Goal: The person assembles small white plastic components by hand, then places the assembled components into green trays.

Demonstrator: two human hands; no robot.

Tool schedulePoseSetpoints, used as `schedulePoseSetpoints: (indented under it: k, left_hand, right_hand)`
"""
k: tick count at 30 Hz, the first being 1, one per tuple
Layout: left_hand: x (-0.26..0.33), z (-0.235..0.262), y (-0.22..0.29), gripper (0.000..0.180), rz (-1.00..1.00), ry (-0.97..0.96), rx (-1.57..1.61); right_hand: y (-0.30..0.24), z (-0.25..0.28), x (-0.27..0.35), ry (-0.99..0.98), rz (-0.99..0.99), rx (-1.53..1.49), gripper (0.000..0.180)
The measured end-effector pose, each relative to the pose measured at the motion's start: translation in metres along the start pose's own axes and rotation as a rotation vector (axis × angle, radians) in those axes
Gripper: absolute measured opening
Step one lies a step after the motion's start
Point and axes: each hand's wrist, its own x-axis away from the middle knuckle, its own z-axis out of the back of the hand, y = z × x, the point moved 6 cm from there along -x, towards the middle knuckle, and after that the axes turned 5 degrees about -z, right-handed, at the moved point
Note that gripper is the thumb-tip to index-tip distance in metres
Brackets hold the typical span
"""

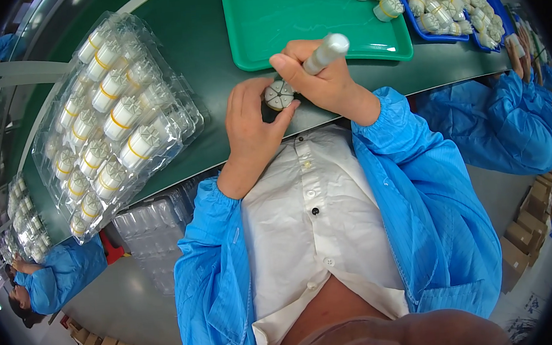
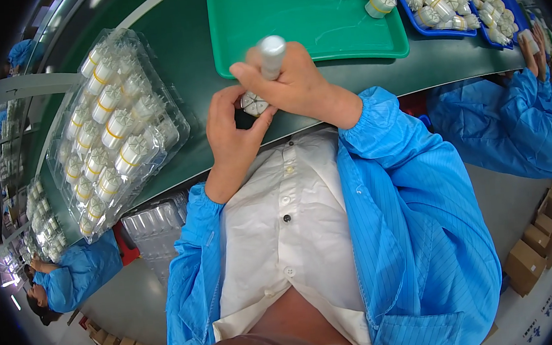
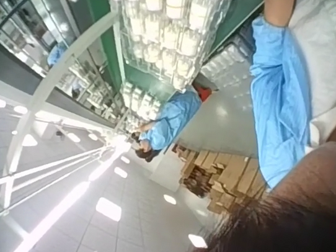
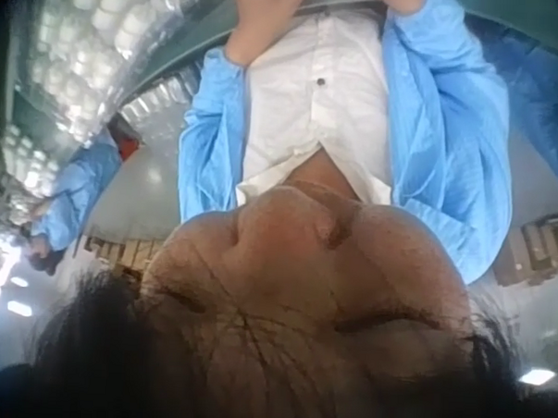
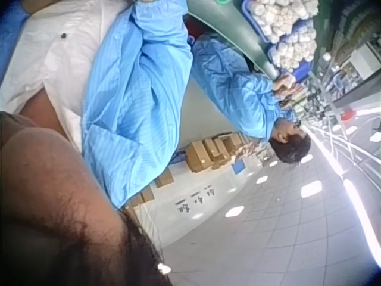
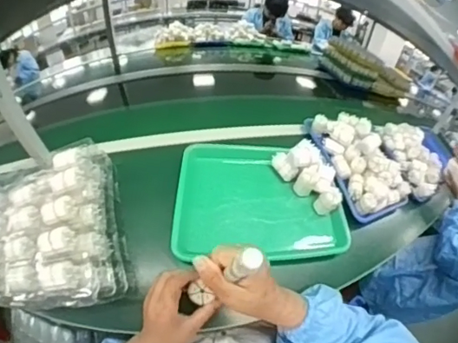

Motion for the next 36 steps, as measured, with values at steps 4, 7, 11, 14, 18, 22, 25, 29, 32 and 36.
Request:
schedulePoseSetpoints:
  k: [4, 7, 11, 14, 18, 22, 25, 29, 32, 36]
  left_hand:
    - [0.003, 0.001, -0.004, 0.058, 0.091, 0.001, 0.072]
    - [0.006, 0.001, -0.007, 0.062, 0.099, -0.013, 0.142]
    - [0.004, -0.002, -0.007, 0.064, 0.107, -0.041, 0.164]
    - [0.004, -0.003, -0.007, 0.062, 0.11, -0.053, 0.201]
    - [0.004, -0.003, -0.007, 0.061, 0.118, -0.093, 0.211]
    - [0.004, -0.004, -0.009, 0.06, 0.115, -0.093, 0.209]
    - [0.002, -0.002, -0.005, 0.062, 0.095, -0.083, 0.2]
    - [0.0, 0.001, -0.004, 0.059, 0.081, -0.05, 0.078]
    - [0.002, 0.0, -0.006, 0.061, 0.114, -0.037, 0.09]
    - [0.004, -0.002, -0.007, 0.066, 0.108, -0.039, 0.212]
  right_hand:
    - [0.006, 0.005, 0.002, 0.012, -0.059, -0.169, 0.036]
    - [-0.01, 0.013, -0.001, 0.027, -0.027, -0.198, 0.035]
    - [-0.005, 0.008, -0.006, -0.006, 0.018, -0.138, 0.035]
    - [0.002, 0.002, -0.007, 0.0, 0.01, -0.066, 0.035]
    - [0.002, 0.001, -0.008, -0.095, -0.027, -0.051, 0.033]
    - [0.009, -0.001, -0.01, -0.081, -0.066, -0.071, 0.033]
    - [0.008, -0.002, -0.009, -0.071, -0.043, -0.032, 0.034]
    - [-0.004, -0.003, -0.009, -0.075, 0.029, -0.029, 0.034]
    - [0.004, 0.006, -0.007, -0.018, -0.042, -0.153, 0.035]
    - [0.007, 0.006, -0.012, -0.066, -0.002, -0.035, 0.035]
